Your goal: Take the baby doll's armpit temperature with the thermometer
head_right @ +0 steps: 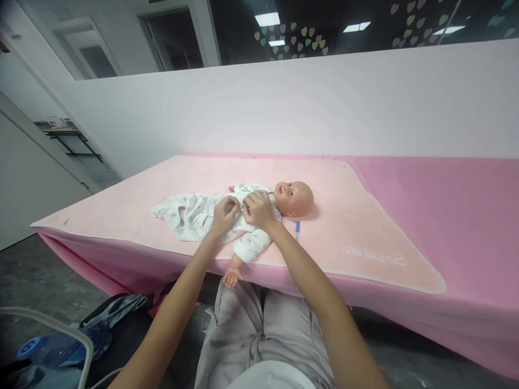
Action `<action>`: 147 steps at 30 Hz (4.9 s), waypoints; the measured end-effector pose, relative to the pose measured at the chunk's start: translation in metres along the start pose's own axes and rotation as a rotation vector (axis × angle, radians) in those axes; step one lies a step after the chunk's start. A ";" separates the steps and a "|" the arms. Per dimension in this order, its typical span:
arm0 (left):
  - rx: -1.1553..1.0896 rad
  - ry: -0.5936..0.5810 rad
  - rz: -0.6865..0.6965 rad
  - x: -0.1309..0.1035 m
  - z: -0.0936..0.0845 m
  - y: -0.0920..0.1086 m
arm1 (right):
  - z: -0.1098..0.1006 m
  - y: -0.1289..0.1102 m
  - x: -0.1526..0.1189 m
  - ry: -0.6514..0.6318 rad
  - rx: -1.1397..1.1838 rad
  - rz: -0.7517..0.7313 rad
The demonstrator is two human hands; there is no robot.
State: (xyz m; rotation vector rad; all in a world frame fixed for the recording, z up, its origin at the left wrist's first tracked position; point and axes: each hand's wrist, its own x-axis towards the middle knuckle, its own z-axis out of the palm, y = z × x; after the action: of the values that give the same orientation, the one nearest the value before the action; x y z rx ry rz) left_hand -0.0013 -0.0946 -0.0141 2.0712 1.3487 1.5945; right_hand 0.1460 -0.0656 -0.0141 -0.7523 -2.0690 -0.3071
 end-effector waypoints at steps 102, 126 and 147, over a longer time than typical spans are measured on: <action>0.036 -0.140 -0.327 -0.013 -0.057 -0.010 | -0.001 0.000 -0.002 0.055 -0.061 0.014; 0.065 -0.329 0.023 0.058 -0.020 0.031 | -0.109 -0.032 -0.125 -0.285 -0.340 0.512; -0.448 -0.172 -0.260 0.055 0.021 -0.019 | -0.006 0.005 0.054 -0.411 -0.422 0.469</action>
State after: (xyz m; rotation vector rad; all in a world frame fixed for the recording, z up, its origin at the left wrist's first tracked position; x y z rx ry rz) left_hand 0.0061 -0.0359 0.0020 1.6494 1.0354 1.4137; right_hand 0.1303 -0.0429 0.0325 -1.6378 -2.1395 -0.3461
